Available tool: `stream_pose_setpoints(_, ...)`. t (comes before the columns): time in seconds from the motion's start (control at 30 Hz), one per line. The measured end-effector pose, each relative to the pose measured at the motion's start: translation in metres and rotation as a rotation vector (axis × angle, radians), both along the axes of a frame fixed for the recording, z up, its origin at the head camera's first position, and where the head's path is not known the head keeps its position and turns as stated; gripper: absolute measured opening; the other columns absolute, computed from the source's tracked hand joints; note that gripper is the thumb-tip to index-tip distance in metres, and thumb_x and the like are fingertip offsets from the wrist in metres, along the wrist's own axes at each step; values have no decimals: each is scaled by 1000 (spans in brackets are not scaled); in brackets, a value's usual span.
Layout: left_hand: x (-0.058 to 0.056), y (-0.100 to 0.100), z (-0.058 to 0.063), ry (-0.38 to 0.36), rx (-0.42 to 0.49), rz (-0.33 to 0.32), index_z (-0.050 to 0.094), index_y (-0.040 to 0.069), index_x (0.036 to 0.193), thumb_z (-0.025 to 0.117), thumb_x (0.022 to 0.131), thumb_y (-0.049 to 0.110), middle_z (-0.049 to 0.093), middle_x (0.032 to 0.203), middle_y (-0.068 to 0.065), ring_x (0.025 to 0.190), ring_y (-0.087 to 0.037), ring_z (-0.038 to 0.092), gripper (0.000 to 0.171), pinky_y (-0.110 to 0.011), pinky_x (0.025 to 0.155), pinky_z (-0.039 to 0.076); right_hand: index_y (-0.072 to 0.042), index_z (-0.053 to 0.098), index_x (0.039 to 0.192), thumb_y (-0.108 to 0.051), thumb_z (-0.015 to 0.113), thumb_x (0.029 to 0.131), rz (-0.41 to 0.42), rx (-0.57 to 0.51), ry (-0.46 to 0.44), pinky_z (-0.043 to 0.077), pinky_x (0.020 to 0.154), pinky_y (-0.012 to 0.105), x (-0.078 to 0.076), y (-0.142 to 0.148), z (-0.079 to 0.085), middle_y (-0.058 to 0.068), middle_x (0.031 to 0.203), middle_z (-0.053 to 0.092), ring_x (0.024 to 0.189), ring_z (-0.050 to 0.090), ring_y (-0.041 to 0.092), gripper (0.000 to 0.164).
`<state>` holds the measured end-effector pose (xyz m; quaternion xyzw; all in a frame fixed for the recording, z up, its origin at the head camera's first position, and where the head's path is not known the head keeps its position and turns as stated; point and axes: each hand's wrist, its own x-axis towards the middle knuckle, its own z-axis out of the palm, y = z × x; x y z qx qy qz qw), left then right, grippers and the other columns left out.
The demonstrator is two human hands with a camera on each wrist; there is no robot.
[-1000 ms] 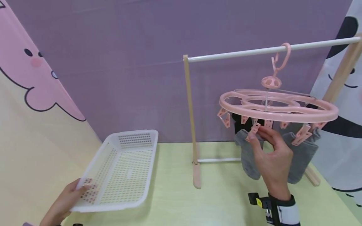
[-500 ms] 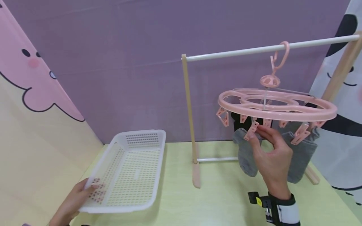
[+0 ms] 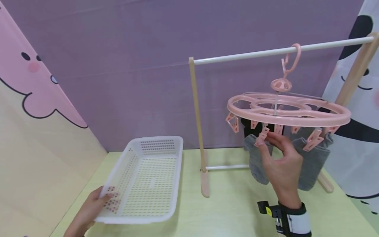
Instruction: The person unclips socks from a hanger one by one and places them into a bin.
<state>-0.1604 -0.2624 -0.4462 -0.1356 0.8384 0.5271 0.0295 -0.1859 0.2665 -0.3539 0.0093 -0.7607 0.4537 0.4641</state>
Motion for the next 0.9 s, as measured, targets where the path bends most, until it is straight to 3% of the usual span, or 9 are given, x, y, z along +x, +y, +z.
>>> stream_pose_setpoints(0.9,4,47,-1,15,6,-27,48,-11,143,43,107,7,69,110,-23,85,-24,69,40,-37,73,58,9,67,126,-3,75,95,32,10,11,43,96,2,-3,-5,1,-44,112,57,103,59,-21,33)
